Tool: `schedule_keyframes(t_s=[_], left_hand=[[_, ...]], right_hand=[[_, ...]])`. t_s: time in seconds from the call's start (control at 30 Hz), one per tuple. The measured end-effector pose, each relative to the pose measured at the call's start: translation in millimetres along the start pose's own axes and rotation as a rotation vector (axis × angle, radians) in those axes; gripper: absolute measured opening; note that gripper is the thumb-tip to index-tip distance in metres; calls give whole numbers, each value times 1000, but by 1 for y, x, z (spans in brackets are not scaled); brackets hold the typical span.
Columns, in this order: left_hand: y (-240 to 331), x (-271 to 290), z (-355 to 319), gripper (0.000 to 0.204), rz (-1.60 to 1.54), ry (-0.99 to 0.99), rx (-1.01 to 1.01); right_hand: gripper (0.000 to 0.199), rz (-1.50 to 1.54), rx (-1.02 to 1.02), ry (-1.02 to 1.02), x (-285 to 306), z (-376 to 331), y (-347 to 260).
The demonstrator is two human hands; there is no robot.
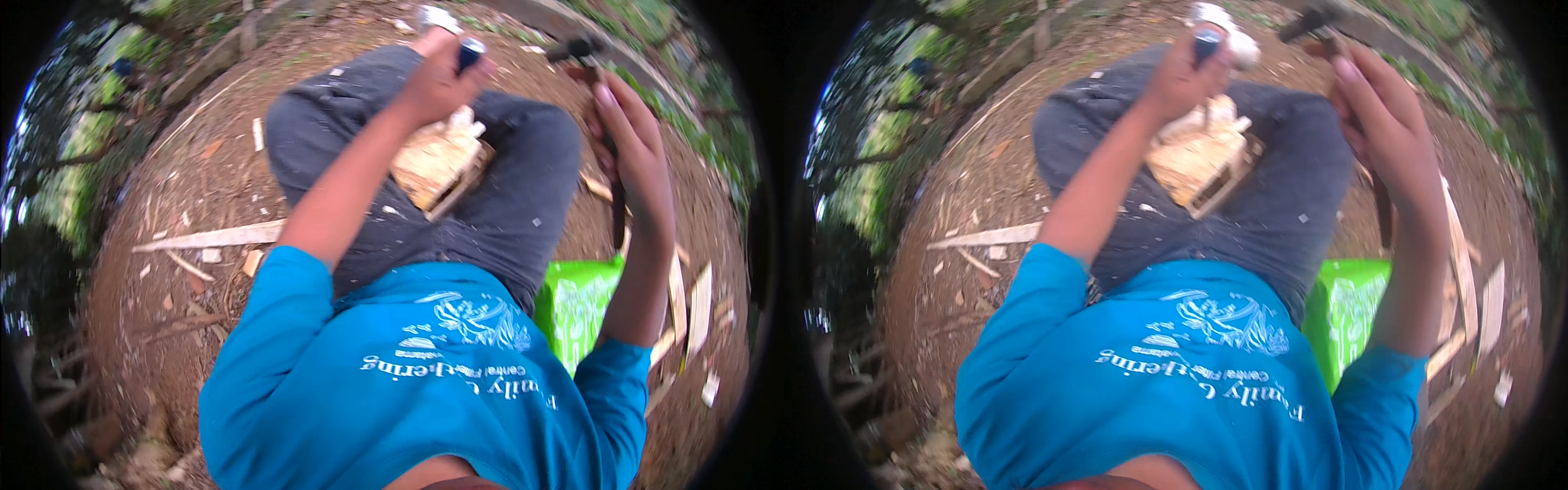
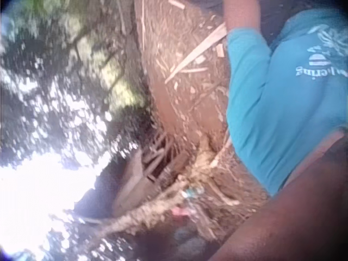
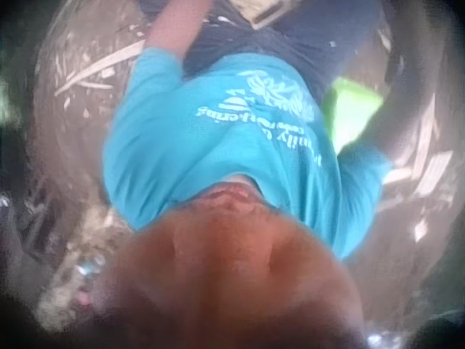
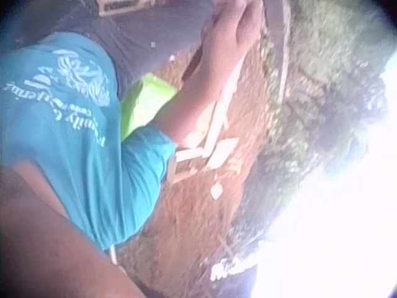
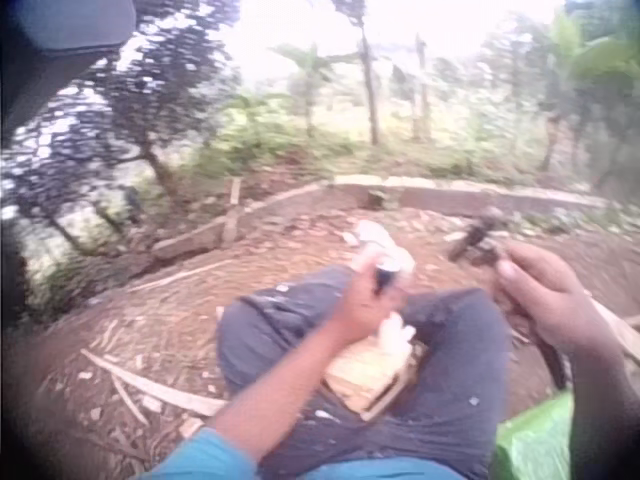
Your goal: The person carves a wooden piece using a hammer and a chisel while sitting on the ground outdoors.
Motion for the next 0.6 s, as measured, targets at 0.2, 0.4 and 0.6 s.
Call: schedule_keyframes(t_s=[0.2, 0.4, 0.6], left_hand=[[-1, -9, 1, 19, -185, -37, 24], [8, -16, 3, 22, -136, -97, 21], [5, -20, 4, 21, -128, -114, 38]], right_hand=[[36, 36, -14, -9, 5, -9, -5], [37, 103, -6, -49, 8, -14, -4], [36, 39, 16, -38, 8, -13, -10]])
Point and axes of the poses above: each hand's wrist, its own z-axis towards the middle knuckle, its own x-axis out of the back of the hand, y = z × x, the point moved 3 cm from there along z, towards the middle knuckle, and after that the axes turned 11 degrees about -z, right-handed, at the moved point
